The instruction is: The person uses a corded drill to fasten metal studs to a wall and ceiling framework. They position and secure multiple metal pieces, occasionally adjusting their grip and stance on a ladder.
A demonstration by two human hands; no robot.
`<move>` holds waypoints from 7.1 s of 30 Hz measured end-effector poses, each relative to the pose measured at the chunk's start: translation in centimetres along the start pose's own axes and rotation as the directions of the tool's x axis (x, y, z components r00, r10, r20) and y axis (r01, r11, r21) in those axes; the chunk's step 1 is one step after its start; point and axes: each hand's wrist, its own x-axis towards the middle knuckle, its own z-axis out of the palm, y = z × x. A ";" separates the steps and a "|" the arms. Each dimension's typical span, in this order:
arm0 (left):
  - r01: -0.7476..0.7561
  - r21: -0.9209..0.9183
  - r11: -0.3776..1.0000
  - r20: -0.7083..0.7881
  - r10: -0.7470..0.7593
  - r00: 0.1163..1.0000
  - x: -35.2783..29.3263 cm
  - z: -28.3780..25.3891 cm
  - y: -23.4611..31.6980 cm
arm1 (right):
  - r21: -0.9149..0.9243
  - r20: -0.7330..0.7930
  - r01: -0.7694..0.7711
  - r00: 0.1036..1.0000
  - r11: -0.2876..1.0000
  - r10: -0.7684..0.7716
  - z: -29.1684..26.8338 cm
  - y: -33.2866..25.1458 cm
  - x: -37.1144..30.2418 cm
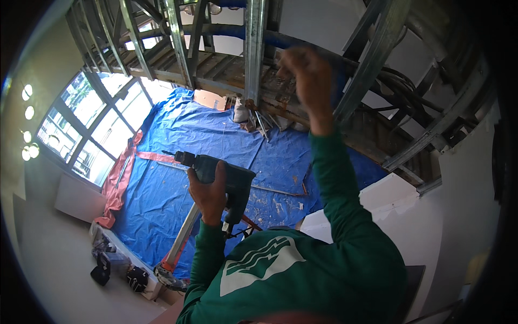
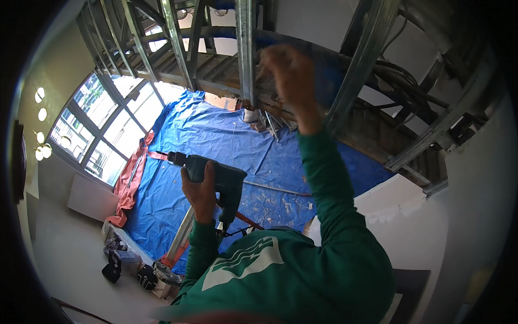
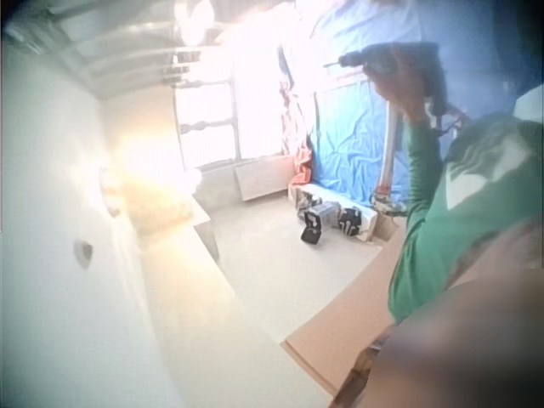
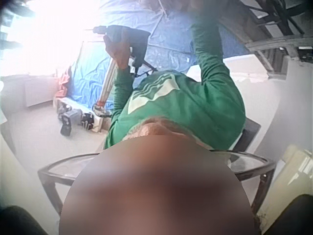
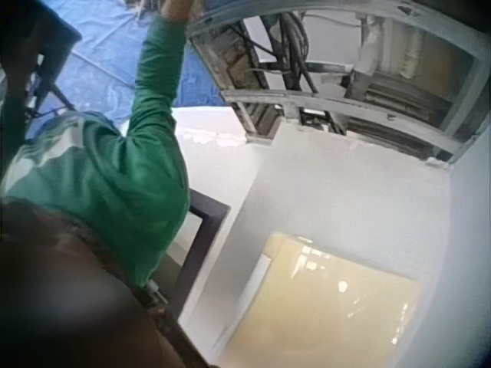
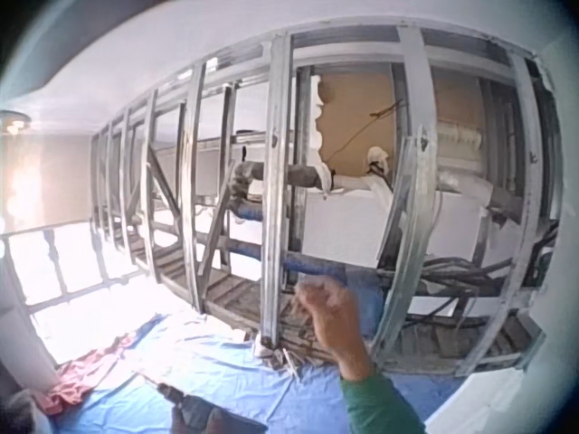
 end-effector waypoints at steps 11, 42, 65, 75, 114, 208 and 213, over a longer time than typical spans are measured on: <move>0.170 -0.106 0.980 -0.004 -0.171 0.985 0.3 0.5 -2.2 | 0.986 0.139 -0.053 0.798 0.161 -0.587 3.4 -14.0 -13.0; -0.081 0.138 0.987 -0.081 0.092 0.992 0.1 0.6 -0.6 | -0.095 0.503 -0.452 0.747 0.887 0.434 1.1 -2.2 -22.1; 0.053 -0.549 0.834 0.663 0.396 0.635 -1.1 7.8 11.3 | 0.416 0.040 -0.422 0.893 0.806 0.448 -3.4 -6.2 -24.7; -0.795 0.260 0.548 0.964 -0.191 0.183 6.1 3.9 2.5 | 0.135 -0.305 0.059 0.952 0.989 -0.015 -10.7 -14.4 -16.8; -0.791 0.326 0.517 0.929 -0.329 0.168 6.1 1.8 -3.1 | -0.790 -0.444 0.222 0.436 0.571 -0.783 -27.3 -25.1 -3.6; -0.733 0.312 0.605 0.943 -0.102 0.317 5.2 0.1 -2.5 | -0.887 -0.461 -0.215 0.492 0.410 -0.739 -39.3 -39.5 8.1; -0.748 0.283 0.600 0.939 -0.014 0.344 5.4 0.3 -4.5 | -0.891 -0.453 -0.288 0.617 0.351 -0.644 -38.6 -41.9 8.4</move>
